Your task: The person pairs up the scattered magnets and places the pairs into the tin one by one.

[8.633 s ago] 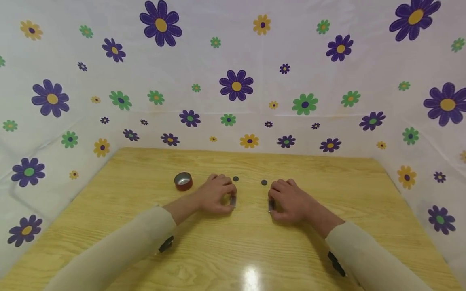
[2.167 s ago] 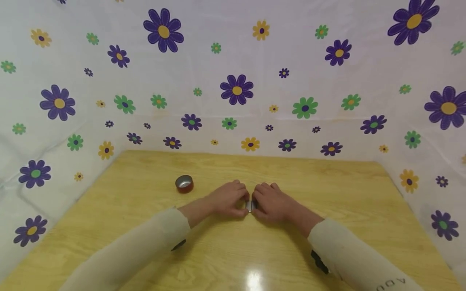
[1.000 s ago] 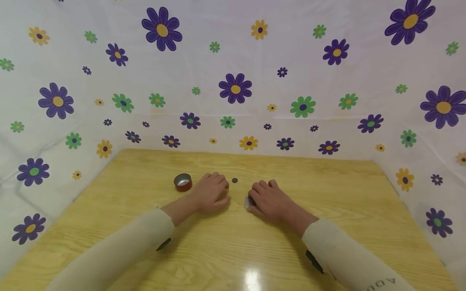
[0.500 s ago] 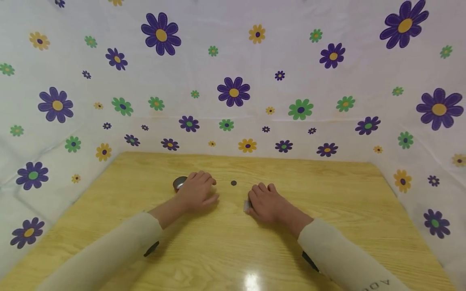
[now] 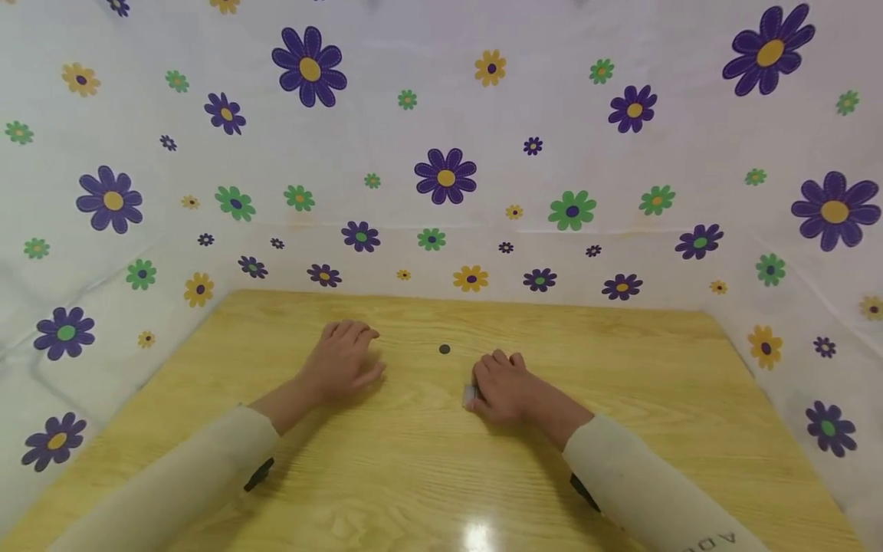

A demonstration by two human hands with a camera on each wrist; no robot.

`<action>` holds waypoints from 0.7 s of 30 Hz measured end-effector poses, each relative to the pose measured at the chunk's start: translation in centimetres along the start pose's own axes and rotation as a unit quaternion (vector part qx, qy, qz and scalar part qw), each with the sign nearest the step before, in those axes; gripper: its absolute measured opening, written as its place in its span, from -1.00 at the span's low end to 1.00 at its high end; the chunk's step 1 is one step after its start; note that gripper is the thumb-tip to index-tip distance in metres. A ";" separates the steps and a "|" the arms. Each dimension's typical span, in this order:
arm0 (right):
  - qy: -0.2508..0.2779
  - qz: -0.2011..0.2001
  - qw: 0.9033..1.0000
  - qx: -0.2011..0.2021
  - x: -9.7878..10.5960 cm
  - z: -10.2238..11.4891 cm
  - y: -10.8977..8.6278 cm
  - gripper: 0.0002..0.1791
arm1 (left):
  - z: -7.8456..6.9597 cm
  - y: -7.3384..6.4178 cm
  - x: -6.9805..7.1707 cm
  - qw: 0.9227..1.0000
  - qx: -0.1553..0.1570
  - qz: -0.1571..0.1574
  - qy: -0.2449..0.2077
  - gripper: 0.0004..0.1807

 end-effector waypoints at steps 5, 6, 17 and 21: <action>0.010 0.009 1.000 0.003 -0.1 -0.1 0.0 -0.65 | 1.1 -0.3 -0.3 0.999 0.033 0.019 -0.016 -0.31; 0.010 0.011 1.000 0.005 -0.1 -0.1 0.0 -0.65 | 1.3 -0.4 -0.4 0.999 0.037 0.019 -0.017 -0.30; 0.044 0.020 0.999 -0.001 0.1 0.0 -0.3 -0.63 | 2.1 -1.1 -0.6 0.996 0.057 0.026 -0.069 -0.18; 0.051 0.031 0.998 -0.004 0.0 0.1 -0.3 -0.63 | 2.6 -1.4 -0.6 0.990 0.094 0.032 -0.100 -0.16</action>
Point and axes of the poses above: each hand's wrist, its own y-axis towards the middle knuckle, its own x-axis out of the back of the hand, z = x × y, the point moved 3 cm from there along y, towards the middle knuckle, and after that the axes turned 5 degrees about -y, right-handed, at the moved point
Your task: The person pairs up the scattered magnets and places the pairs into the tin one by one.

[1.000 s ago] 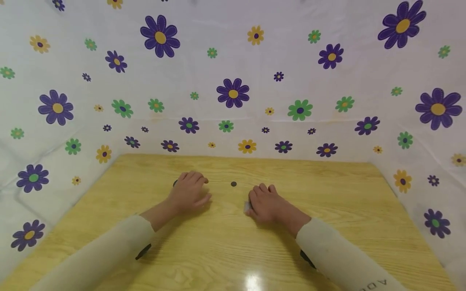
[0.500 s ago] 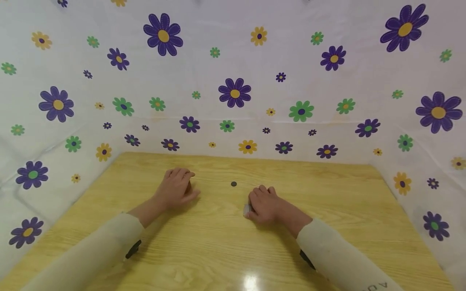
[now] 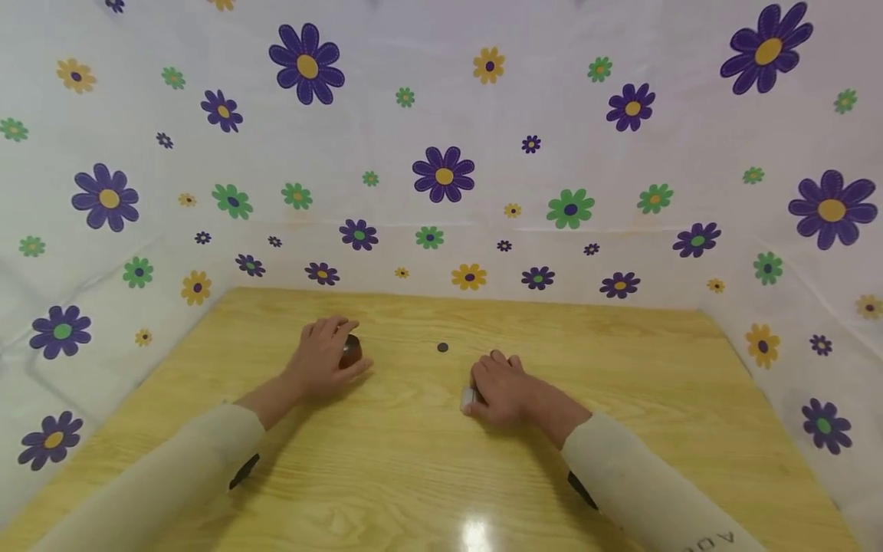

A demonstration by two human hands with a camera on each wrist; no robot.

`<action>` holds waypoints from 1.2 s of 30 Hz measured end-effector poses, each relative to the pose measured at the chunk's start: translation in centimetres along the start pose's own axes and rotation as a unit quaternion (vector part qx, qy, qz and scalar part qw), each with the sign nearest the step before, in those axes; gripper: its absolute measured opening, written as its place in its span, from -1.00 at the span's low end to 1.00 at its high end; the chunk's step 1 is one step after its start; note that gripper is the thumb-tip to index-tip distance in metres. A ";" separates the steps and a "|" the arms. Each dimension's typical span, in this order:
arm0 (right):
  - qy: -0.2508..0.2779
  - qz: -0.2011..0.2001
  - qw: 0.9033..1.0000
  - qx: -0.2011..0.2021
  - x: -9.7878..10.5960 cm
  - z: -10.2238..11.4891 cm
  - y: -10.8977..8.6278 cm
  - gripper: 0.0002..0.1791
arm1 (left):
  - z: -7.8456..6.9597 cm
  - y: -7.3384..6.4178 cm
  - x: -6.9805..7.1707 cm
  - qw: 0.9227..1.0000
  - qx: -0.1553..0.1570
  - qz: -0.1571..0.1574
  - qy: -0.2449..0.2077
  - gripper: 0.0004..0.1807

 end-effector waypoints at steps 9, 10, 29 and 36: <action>-0.002 0.001 1.000 0.008 0.5 0.3 0.0 -0.65 | 0.8 0.1 -0.1 1.000 0.009 0.013 0.005 -0.14; -0.003 -0.002 1.000 0.010 0.5 0.3 0.0 -0.65 | 0.8 0.1 -0.1 1.000 0.006 0.012 0.006 -0.14; 0.001 -0.018 1.000 0.016 0.4 0.2 0.2 -0.63 | 0.7 0.1 0.0 0.999 0.008 0.033 0.012 -0.11; -0.003 -0.010 1.000 0.016 0.2 0.0 0.4 -0.62 | 0.9 0.0 -0.1 0.999 0.008 0.033 0.015 -0.10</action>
Point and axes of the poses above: each hand's wrist, its own y-axis towards the middle knuckle, its own x-axis out of the back of the hand, z = x × y, the point moved 3 cm from there along y, towards the middle knuckle, and after that the axes turned 5 degrees about -y, right-handed, at the moved point
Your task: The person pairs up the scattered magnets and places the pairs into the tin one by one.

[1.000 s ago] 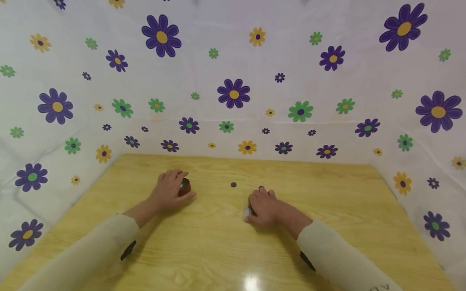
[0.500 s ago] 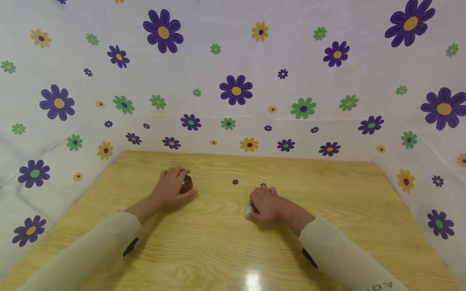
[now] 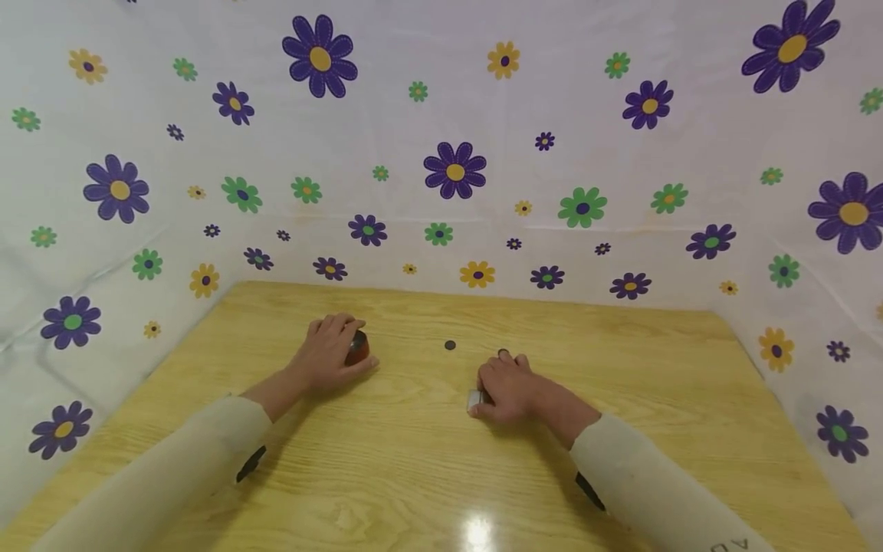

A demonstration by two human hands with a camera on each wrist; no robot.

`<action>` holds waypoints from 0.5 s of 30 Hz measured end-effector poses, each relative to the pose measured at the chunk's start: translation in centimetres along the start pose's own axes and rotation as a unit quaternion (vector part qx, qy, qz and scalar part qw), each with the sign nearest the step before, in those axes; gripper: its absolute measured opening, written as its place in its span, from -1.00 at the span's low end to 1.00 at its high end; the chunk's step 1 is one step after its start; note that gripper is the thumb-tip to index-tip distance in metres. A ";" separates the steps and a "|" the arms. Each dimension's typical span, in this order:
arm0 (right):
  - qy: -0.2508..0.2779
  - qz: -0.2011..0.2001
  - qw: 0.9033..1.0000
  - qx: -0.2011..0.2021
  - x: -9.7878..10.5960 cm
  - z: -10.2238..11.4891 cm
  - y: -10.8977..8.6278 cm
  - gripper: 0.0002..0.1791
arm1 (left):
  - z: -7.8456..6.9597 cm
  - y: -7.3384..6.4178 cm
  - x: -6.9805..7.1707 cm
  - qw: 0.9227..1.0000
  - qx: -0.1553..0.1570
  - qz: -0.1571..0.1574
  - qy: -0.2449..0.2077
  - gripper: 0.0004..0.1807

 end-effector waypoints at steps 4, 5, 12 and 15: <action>-0.011 -0.018 1.000 0.015 -0.2 0.2 -0.2 -0.63 | -0.1 -0.2 0.0 1.000 -0.003 0.002 0.000 -0.10; -0.019 -0.025 0.999 0.022 -0.3 0.2 -0.3 -0.63 | 0.0 -0.3 0.0 1.000 -0.003 0.003 0.001 -0.10; -0.038 -0.037 0.998 0.036 -0.1 0.4 -0.4 -0.64 | 0.2 -0.2 0.1 1.000 -0.002 -0.005 0.002 -0.10; -0.009 -0.022 0.999 0.026 0.1 0.4 -0.6 -0.63 | 0.2 -0.1 0.0 1.000 -0.001 -0.004 0.003 -0.10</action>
Point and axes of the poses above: each hand's wrist, its own y-axis towards the middle knuckle, its own x-axis out of the back of the hand, z = x × y, the point moved 3 cm from there along y, towards the middle knuckle, and after that the axes turned 5 degrees about -y, right-handed, at the moved point
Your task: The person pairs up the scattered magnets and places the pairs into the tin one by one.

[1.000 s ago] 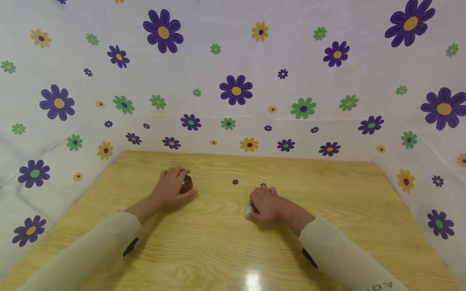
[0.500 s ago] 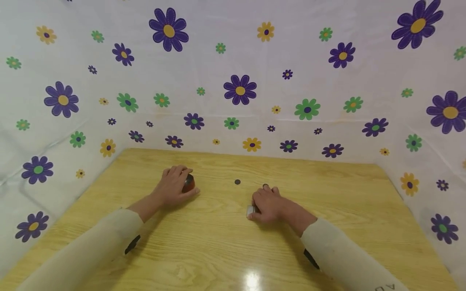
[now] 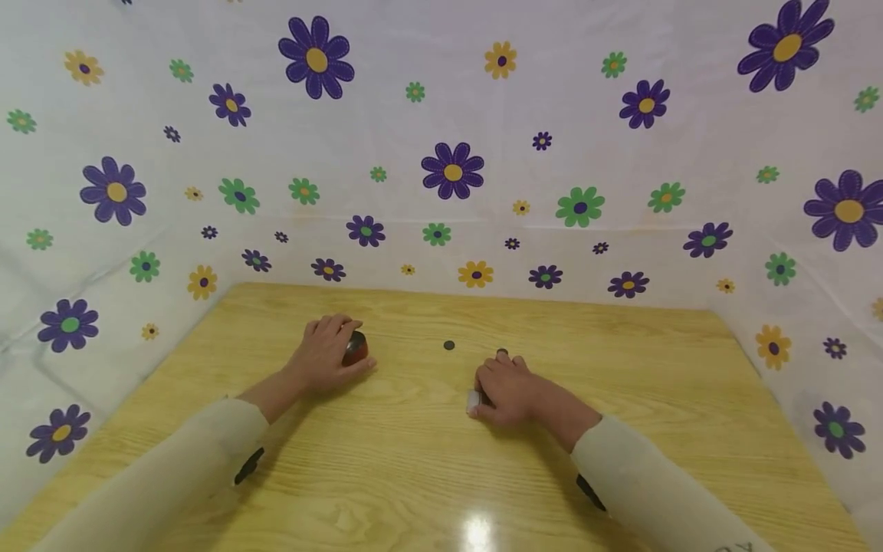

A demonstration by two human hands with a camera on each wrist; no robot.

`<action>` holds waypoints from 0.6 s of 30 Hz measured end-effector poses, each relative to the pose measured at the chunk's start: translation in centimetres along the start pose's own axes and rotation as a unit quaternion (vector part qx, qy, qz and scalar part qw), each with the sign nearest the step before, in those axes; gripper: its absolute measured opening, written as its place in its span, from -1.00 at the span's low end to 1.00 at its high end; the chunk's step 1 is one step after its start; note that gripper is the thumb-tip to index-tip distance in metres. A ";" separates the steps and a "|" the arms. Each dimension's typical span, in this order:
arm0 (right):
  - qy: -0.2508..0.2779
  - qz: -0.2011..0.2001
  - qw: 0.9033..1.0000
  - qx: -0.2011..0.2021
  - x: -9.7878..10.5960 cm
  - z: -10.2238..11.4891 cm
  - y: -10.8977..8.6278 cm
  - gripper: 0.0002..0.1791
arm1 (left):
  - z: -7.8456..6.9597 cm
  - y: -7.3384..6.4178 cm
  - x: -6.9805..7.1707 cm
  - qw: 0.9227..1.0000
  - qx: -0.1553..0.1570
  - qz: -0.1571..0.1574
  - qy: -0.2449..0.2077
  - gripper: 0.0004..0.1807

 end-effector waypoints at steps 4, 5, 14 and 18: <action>0.010 -0.019 0.999 0.028 0.2 0.2 0.3 -0.71 | 0.3 -0.1 0.4 1.000 0.003 0.000 0.004 -0.10; 0.007 -0.027 0.999 0.041 0.2 0.3 0.3 -0.75 | 0.2 -0.1 0.5 1.000 0.004 0.000 0.003 -0.10; -0.009 -0.046 0.996 0.074 0.0 1.3 0.2 -0.84 | 0.0 -0.2 0.8 1.000 0.005 0.012 0.014 -0.09; -0.050 -0.045 0.996 0.061 0.0 1.3 0.0 -0.79 | 0.1 -0.1 0.5 1.000 0.000 0.013 0.008 -0.12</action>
Point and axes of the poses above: each hand's wrist, its own y-axis towards the middle knuckle, its own x-axis out of the back of the hand, z = x × y, the point moved 3 cm from there along y, towards the middle knuckle, and after that the axes turned 5 degrees about -y, right-handed, at the moved point
